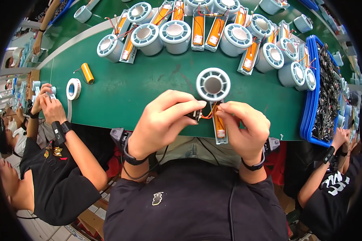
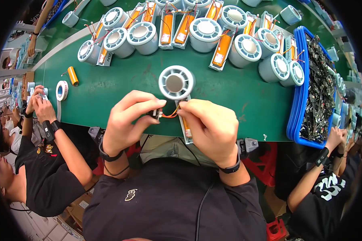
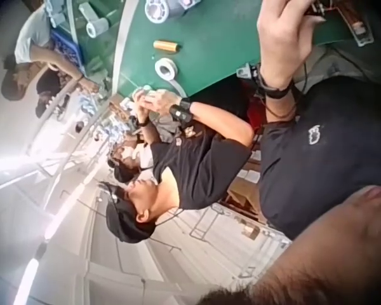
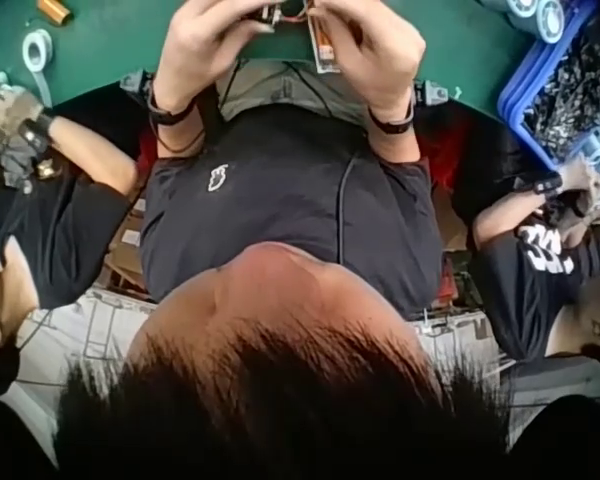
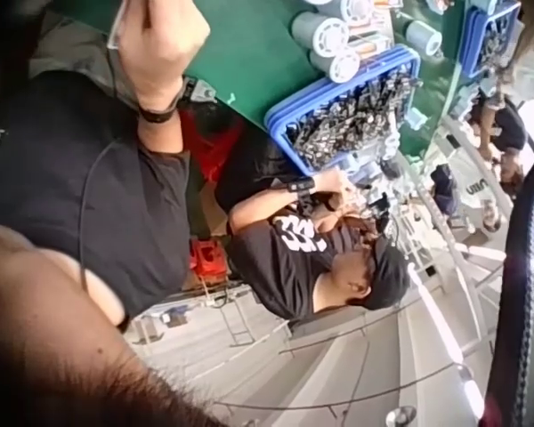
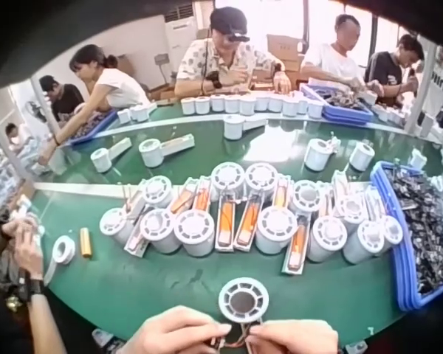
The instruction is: The person picks up a circuit board and a fan housing, connects the battery and motor wires to the board, and presses the board into the housing. They then snap a plastic cover onto the housing and place the assembled unit on the table.
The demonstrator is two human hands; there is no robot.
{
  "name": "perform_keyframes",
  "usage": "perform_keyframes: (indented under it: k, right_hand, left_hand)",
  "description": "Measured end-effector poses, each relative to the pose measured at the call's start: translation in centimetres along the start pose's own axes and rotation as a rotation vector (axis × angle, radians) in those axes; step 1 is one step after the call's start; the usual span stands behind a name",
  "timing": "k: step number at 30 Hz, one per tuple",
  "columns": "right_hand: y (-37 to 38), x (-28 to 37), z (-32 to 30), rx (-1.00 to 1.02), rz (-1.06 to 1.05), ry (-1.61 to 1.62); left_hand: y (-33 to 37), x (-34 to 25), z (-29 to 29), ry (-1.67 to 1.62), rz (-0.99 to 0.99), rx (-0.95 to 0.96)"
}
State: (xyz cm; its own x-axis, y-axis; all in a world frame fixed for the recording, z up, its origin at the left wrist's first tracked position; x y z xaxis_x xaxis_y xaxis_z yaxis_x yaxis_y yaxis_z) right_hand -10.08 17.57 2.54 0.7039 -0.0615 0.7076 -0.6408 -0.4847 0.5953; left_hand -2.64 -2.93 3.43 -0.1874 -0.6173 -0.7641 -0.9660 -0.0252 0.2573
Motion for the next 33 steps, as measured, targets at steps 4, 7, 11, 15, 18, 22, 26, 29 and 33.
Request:
perform_keyframes:
  k: [4,7,11,15,18,22,26,29,33]
  right_hand:
    - [0.6,0.4,0.8,-0.024,0.000,-0.109]
    - [0.4,0.4,0.9,-0.003,-0.075,-0.202]
    - [0.5,0.0,0.9,-0.010,-0.099,-0.189]
    - [0.6,-0.6,0.6,-0.013,-0.123,-0.163]
    - [0.5,-0.4,0.8,-0.011,-0.165,-0.245]
    - [1.1,0.2,0.4,0.041,-0.203,-0.344]
    - [1.1,-0.1,-0.3,0.127,-0.170,-0.297]
    - [1.8,-0.8,-0.4,0.165,-0.165,-0.249]
    - [1.1,-0.3,-0.5,0.175,-0.174,-0.248]
  left_hand:
    - [0.1,-0.9,1.2,-0.099,-0.061,0.054]
    - [0.5,-1.1,1.4,-0.125,-0.088,0.045]
    - [0.9,-1.2,1.9,-0.215,-0.139,0.075]
    - [1.1,-0.9,2.4,-0.412,-0.200,0.119]
    - [1.2,-0.9,2.6,-0.518,-0.236,0.139]
    - [1.2,-1.7,2.3,-0.315,-0.156,0.091]
    - [1.5,-2.0,1.5,-0.252,-0.196,0.196]
    - [1.6,-0.6,2.2,-0.547,-0.237,0.291]
    - [1.5,-0.9,2.4,-0.616,-0.365,0.370]
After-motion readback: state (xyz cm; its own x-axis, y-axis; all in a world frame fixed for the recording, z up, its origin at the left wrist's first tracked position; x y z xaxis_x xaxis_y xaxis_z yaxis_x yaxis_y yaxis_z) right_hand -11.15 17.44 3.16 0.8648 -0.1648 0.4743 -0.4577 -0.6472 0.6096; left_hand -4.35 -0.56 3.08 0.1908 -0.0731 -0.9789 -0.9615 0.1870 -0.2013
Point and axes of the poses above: each hand's wrist, its own y-axis towards the middle knuckle, its own z-axis out of the palm, x = y × z, the point moved 2 cm from there along y, towards the middle knuckle, and after that the axes turned 7 degrees about -z, right-handed, at the moved point
